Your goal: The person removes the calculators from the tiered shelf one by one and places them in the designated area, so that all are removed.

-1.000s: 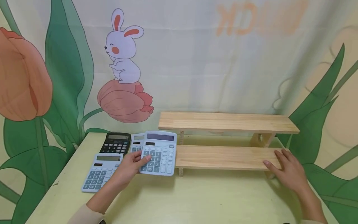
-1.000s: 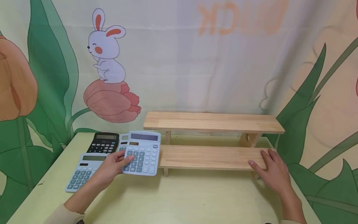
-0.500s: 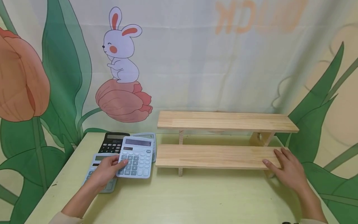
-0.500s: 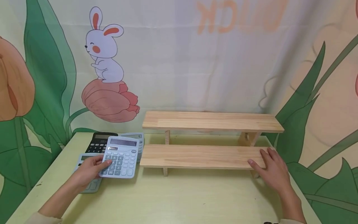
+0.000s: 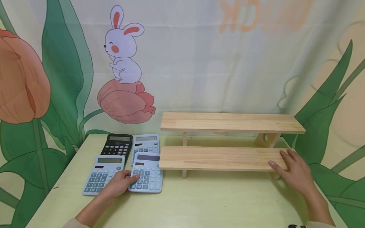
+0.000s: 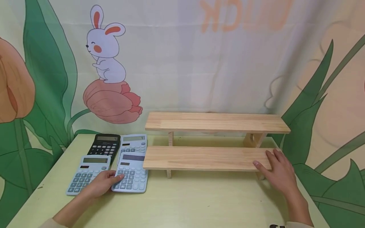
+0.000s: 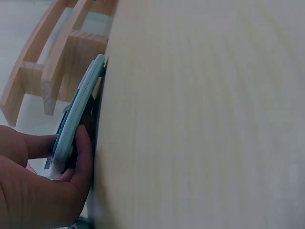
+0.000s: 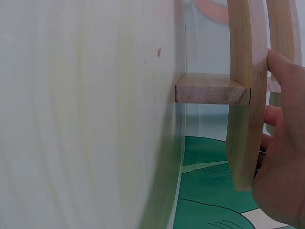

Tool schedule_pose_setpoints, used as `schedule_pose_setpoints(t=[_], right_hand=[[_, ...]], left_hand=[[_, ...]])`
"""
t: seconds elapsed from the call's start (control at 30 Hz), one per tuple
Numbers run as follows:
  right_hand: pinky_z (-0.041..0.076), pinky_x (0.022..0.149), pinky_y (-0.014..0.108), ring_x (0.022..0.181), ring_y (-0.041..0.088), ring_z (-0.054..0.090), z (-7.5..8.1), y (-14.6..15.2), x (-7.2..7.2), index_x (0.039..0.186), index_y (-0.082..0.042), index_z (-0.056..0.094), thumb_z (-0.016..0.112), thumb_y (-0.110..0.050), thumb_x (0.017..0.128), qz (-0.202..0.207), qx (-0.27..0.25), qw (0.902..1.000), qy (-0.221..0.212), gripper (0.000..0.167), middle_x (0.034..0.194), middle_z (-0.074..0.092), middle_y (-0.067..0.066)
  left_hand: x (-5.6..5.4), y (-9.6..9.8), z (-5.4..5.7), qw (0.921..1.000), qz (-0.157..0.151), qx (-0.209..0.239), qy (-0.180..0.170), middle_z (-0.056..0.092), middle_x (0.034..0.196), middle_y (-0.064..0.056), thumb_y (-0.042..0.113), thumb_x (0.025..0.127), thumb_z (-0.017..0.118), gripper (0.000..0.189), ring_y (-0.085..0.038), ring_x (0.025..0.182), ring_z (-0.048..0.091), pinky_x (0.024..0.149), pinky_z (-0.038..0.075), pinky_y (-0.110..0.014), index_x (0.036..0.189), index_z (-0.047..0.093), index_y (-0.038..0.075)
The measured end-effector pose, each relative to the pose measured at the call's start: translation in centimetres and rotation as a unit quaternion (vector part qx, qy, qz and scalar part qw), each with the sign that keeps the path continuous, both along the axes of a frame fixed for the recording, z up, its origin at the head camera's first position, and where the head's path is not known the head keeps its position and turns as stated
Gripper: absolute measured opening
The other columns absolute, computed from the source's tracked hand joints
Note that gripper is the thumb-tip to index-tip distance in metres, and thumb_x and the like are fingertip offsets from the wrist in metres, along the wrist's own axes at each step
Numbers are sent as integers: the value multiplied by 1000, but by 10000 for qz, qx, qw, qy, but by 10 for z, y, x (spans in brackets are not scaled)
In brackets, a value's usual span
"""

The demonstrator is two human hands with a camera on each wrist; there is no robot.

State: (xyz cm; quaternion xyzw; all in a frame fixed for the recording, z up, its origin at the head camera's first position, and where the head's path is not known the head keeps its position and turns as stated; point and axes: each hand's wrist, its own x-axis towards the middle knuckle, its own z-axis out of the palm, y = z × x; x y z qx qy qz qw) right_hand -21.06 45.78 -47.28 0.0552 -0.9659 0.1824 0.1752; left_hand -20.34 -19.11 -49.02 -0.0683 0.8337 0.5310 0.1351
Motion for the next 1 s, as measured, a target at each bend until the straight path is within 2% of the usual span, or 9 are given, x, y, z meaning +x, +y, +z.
schedule_pose_setpoints(t=[0.13,0.33,0.5,0.7,0.8,0.87,1.0], right_hand=[[31,104,81,139,66,33,2,0,0,148,14,49,68,-46,101,7,-5,10000,-6,78,153,37,45],[32,103,81,139,67,33,5,-2,0,147,14,49,68,-46,101,-11,29,10000,-29,78,152,37,45],[32,103,81,138,67,33,4,-3,0,147,14,49,68,-47,101,-33,45,10000,-62,78,152,37,45],[31,103,81,139,67,33,1,-4,1,147,14,49,69,-46,101,-20,-2,10000,-46,78,153,37,45],[31,103,81,139,67,33,0,-3,0,147,13,49,69,-46,101,-15,8,10000,-24,77,153,37,45],[31,103,82,139,67,32,0,-2,1,148,13,49,68,-46,102,-14,3,10000,-33,77,153,37,45],[31,103,82,139,67,32,0,-2,1,148,13,48,67,-46,102,-28,20,10000,-57,77,153,36,45]], left_hand=[[2,3,-5,9998,118,-169,57,76,100,-7,23,107,65,41,-17,86,62,73,50,-30,128,65,-13],[7,2,0,9982,206,-553,144,72,100,-9,24,106,67,43,-19,84,61,69,51,-31,127,62,-13],[11,-2,4,9960,124,-862,194,71,104,-13,26,105,69,47,-20,86,62,71,55,-33,129,61,-13],[14,-10,13,9915,-279,-1224,339,68,125,-25,27,104,70,62,-27,104,65,86,61,-43,143,51,-16],[17,-13,20,9906,-474,-1239,329,62,135,-32,32,104,70,71,-37,119,62,100,56,-52,147,44,-18],[20,-14,26,9891,-577,-1313,321,57,141,-35,36,104,69,76,-44,129,57,109,49,-58,149,41,-19],[25,-14,33,9863,-711,-1436,385,48,150,-39,42,105,66,81,-54,139,46,115,40,-66,151,38,-19]])
